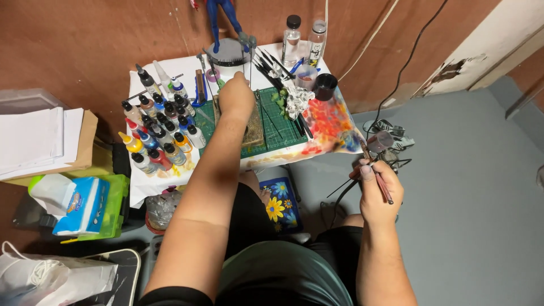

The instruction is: A person uses an airbrush to paint a small miniature component at a workstation.

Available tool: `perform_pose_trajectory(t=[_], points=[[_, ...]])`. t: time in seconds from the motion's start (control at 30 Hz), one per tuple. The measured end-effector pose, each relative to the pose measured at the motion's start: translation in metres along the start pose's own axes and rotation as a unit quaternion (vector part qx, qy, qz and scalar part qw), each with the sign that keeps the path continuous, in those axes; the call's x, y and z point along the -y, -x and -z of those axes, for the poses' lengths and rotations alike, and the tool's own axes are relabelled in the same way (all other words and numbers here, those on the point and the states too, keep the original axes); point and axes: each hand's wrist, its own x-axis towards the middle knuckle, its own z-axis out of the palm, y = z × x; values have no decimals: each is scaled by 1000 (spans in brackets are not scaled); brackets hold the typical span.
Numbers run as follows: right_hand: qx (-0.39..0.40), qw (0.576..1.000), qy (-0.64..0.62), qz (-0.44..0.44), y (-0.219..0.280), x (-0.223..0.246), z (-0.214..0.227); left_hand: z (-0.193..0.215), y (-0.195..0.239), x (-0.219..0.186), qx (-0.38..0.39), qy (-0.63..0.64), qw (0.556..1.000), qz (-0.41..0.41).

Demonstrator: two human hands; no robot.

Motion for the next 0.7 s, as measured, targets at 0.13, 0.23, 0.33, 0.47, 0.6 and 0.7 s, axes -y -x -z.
perform_pose_trajectory(t=[0.13,0.23,0.33,0.47,0.6,0.7], points=[[1,1000,-8,3,1,-11,2,12,8,-11,-9,12,1000,0],[-1,1000,-11,-4,0,-11,2,20,14,-19,-6,41,999,18],[12,1000,0,4,1,-10,3,13,10,-13,-2,11,1000,22],[10,1000,-14,1,1,-8,2,6,7,-9,-20,-4,999,25],[12,1000,-5,7,0,-11,4,3,4,-6,-32,-5,999,23],[6,1000,-5,9,1,-7,2,-2,2,-4,-35,-22,999,26]])
